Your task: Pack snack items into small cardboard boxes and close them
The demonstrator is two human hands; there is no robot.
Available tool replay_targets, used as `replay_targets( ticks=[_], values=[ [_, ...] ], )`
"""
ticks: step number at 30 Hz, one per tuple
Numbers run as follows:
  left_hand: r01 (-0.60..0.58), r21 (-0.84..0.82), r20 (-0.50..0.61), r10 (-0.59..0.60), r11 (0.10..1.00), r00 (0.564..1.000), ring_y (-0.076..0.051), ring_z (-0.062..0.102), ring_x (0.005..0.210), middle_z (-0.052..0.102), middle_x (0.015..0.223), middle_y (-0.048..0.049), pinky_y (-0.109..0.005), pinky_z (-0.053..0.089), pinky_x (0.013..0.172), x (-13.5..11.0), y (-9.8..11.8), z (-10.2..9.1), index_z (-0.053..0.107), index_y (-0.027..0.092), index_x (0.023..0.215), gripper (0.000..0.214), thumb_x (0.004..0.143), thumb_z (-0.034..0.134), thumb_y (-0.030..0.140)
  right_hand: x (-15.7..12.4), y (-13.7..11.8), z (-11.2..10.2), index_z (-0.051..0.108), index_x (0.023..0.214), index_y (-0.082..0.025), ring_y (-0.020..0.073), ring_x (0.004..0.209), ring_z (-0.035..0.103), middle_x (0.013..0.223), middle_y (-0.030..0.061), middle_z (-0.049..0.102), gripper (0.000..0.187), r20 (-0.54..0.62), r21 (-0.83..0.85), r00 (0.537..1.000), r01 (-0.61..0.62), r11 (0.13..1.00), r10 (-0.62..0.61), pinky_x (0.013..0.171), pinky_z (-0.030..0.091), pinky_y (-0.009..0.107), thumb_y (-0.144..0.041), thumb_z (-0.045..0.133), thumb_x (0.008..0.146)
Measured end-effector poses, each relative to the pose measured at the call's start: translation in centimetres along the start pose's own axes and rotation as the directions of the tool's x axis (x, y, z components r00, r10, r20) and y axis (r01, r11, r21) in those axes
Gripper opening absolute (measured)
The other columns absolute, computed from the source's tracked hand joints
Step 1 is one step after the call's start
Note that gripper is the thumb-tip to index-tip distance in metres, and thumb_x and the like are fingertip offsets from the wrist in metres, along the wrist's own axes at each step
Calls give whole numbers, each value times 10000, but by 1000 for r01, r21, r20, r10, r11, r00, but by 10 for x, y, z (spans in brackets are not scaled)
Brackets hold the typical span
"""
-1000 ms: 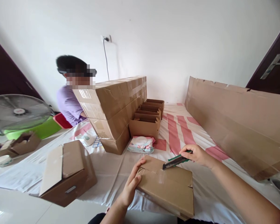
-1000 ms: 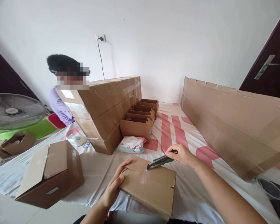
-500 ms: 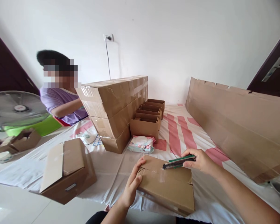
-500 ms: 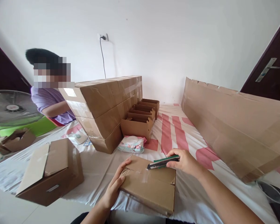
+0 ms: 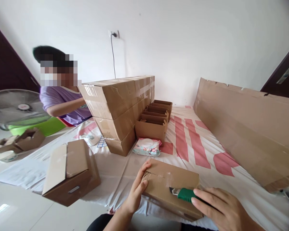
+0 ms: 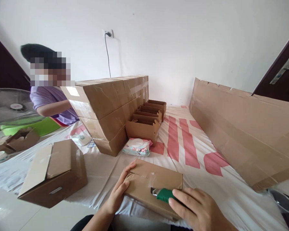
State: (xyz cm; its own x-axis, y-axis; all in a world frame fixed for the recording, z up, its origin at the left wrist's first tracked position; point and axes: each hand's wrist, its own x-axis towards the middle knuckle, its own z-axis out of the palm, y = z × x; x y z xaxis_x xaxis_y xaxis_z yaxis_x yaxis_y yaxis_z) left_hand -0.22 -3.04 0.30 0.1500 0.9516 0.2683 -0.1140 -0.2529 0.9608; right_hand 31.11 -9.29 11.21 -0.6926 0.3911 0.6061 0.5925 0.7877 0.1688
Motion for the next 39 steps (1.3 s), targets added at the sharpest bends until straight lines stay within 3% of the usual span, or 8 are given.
replay_targets(
  ticks=[3,11,18,22,39],
  values=[
    [5,-10,3,-5,1000,1000,-346,147,1493,369,1559,-79,-547,27,1210,0,1,0,516,262,1359,543,886,510,530,-5,-8,4,727,1098,-261,142,852,677,1049,-8,766,412,-28,-47,999,-30,998,29,768,523,255,-92,376,962],
    [16,5,-15,-16,1000,1000,-336,143,1495,313,1591,-60,-524,23,1214,-1,-2,-2,480,264,1392,557,895,505,513,-1,-15,15,740,1050,-271,145,813,661,1008,-4,773,440,-116,-58,988,-110,992,103,747,511,267,-57,372,943],
    [-8,39,-12,9,999,1000,-325,133,1500,313,1592,-58,-517,46,1218,-3,3,1,482,265,1386,537,909,488,512,2,-22,9,723,1102,-285,173,760,676,1001,41,770,422,47,-195,998,-29,980,39,647,531,278,-84,401,920],
    [-13,35,-11,13,999,1000,-324,133,1501,307,1595,-54,-518,48,1218,-3,2,1,476,268,1393,532,916,481,504,6,-27,13,728,1084,-275,164,674,660,945,54,765,399,53,-171,996,-68,983,78,589,528,266,-81,433,898],
    [28,12,-22,-28,1000,999,-339,132,1498,351,1570,-74,-533,23,1215,-1,0,-3,503,255,1376,536,905,496,511,-2,-30,36,686,1195,-288,195,746,692,1025,71,754,387,79,-208,990,-101,973,119,653,552,296,-157,477,897]
  ],
)
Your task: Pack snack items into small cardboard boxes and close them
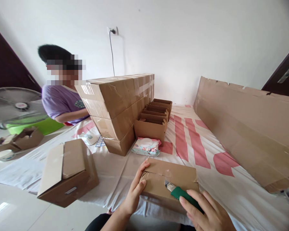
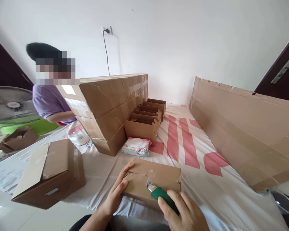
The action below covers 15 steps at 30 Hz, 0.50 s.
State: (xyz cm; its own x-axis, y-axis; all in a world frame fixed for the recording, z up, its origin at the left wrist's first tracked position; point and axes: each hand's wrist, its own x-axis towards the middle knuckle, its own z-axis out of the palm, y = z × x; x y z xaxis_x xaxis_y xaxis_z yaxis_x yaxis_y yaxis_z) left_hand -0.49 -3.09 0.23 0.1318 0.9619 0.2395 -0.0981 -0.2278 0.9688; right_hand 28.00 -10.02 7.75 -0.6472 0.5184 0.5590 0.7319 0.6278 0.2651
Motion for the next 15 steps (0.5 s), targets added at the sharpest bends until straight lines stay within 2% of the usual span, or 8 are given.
replay_targets(
  ticks=[3,7,11,15],
  values=[
    [-11,2,-2,11,1000,1000,-339,122,1501,361,1565,-77,-536,34,1216,0,-1,0,507,252,1373,533,906,496,509,2,-1,1,704,1165,-270,201,741,696,1010,75,758,355,-41,31,999,-28,999,29,646,556,300,-166,472,917],
    [-32,17,-10,32,999,999,-340,128,1500,354,1571,-76,-528,46,1219,-1,-2,1,498,247,1388,545,909,498,506,3,1,-1,685,1204,-234,200,778,693,1009,87,751,334,-71,185,989,-117,976,132,686,573,291,-220,459,957],
    [-48,26,-25,48,999,999,-344,149,1495,352,1574,-70,-530,57,1219,-2,1,3,486,248,1405,562,909,497,514,-1,2,0,605,1306,-213,201,853,681,1068,92,727,377,-49,314,977,-184,931,209,725,580,292,-206,443,966],
    [-43,43,-22,44,998,999,-342,145,1497,346,1578,-67,-531,67,1219,-1,7,5,487,252,1407,585,900,500,542,-5,10,2,524,1385,-201,218,930,664,1113,113,695,437,-84,361,948,-258,896,306,760,570,315,-170,458,955]
  ],
)
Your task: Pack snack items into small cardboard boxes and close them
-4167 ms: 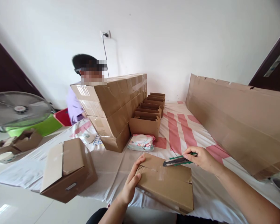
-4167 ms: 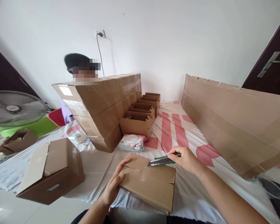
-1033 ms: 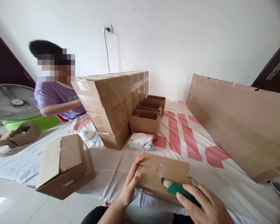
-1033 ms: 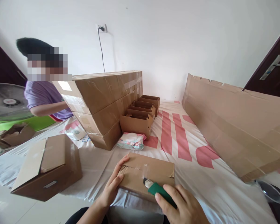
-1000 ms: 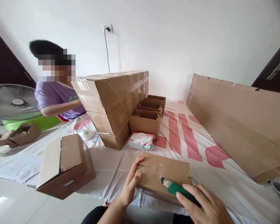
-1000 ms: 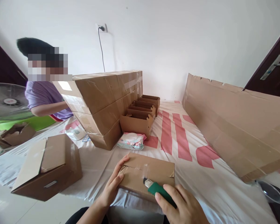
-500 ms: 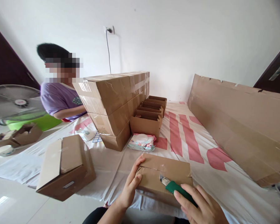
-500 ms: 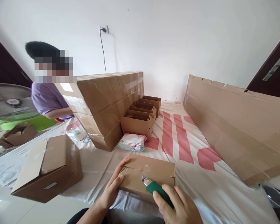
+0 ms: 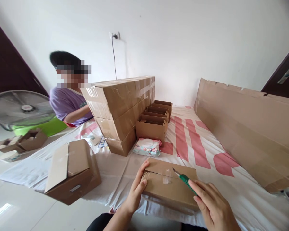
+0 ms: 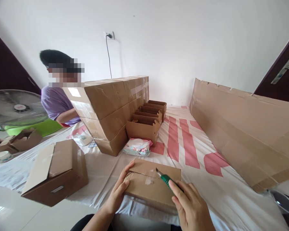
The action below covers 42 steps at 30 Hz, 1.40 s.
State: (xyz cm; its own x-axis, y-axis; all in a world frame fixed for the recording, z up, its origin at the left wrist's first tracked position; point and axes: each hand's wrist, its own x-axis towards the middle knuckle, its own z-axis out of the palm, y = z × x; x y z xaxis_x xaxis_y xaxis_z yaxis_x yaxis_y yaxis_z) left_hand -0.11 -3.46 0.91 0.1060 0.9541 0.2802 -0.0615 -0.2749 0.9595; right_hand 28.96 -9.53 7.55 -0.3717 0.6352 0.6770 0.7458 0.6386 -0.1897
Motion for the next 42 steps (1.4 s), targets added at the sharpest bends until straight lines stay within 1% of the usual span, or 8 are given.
replay_targets(
  ticks=[5,9,12,16,20,33,38,42],
  values=[
    [26,82,19,-28,996,999,-350,240,1468,341,1578,-72,-554,168,1198,0,13,-3,420,278,1450,585,913,496,499,-10,35,-3,539,1359,-237,239,981,653,1136,93,684,407,-84,-124,992,-109,986,99,819,546,363,-224,492,956],
    [-184,495,-90,261,849,961,-344,351,1406,414,1516,-79,-549,259,1157,-4,38,0,466,305,1402,521,891,569,309,-39,72,10,610,1255,-238,247,901,665,1029,79,707,343,-112,-284,974,-220,933,196,760,559,381,-348,458,968],
    [-389,699,113,444,600,889,-323,501,1264,613,1295,-75,-480,378,1073,-6,66,11,562,309,1303,464,853,604,206,-68,88,31,660,1155,-241,235,842,670,957,69,711,312,-95,-327,965,-262,908,244,686,576,353,-374,455,960],
    [-594,701,473,367,395,801,-314,605,1069,711,1108,-68,-449,459,934,4,93,32,622,272,1209,355,855,640,261,-93,93,55,689,1097,-237,225,811,680,945,65,712,285,-24,-310,958,-279,909,286,664,589,337,-335,478,933],
    [-642,708,575,288,295,766,-282,622,926,714,1017,-79,-427,487,831,19,97,46,665,229,1086,219,875,608,238,-102,95,65,676,1140,-205,241,838,685,985,86,712,306,22,-272,947,-302,913,320,704,596,364,-300,488,918],
    [-618,755,493,431,218,755,-202,571,697,623,757,-43,-328,475,652,21,79,55,529,199,786,200,883,442,48,-97,97,61,669,1138,-210,285,939,679,1067,116,707,313,-29,-212,942,-332,919,334,782,589,433,-324,536,878],
    [-566,719,312,540,403,781,-171,607,744,611,832,-39,-295,524,684,16,69,51,488,204,880,176,889,414,44,-21,85,19,607,1153,-205,273,992,651,1082,123,683,300,-209,47,885,-415,909,415,879,542,442,-374,513,924],
    [-567,611,154,620,553,770,-157,633,848,618,915,-69,-265,547,735,3,70,50,471,196,910,209,857,404,5,55,50,-3,643,1047,-228,201,864,683,980,59,718,243,101,345,889,-452,822,447,763,560,312,-388,487,951]
  ],
)
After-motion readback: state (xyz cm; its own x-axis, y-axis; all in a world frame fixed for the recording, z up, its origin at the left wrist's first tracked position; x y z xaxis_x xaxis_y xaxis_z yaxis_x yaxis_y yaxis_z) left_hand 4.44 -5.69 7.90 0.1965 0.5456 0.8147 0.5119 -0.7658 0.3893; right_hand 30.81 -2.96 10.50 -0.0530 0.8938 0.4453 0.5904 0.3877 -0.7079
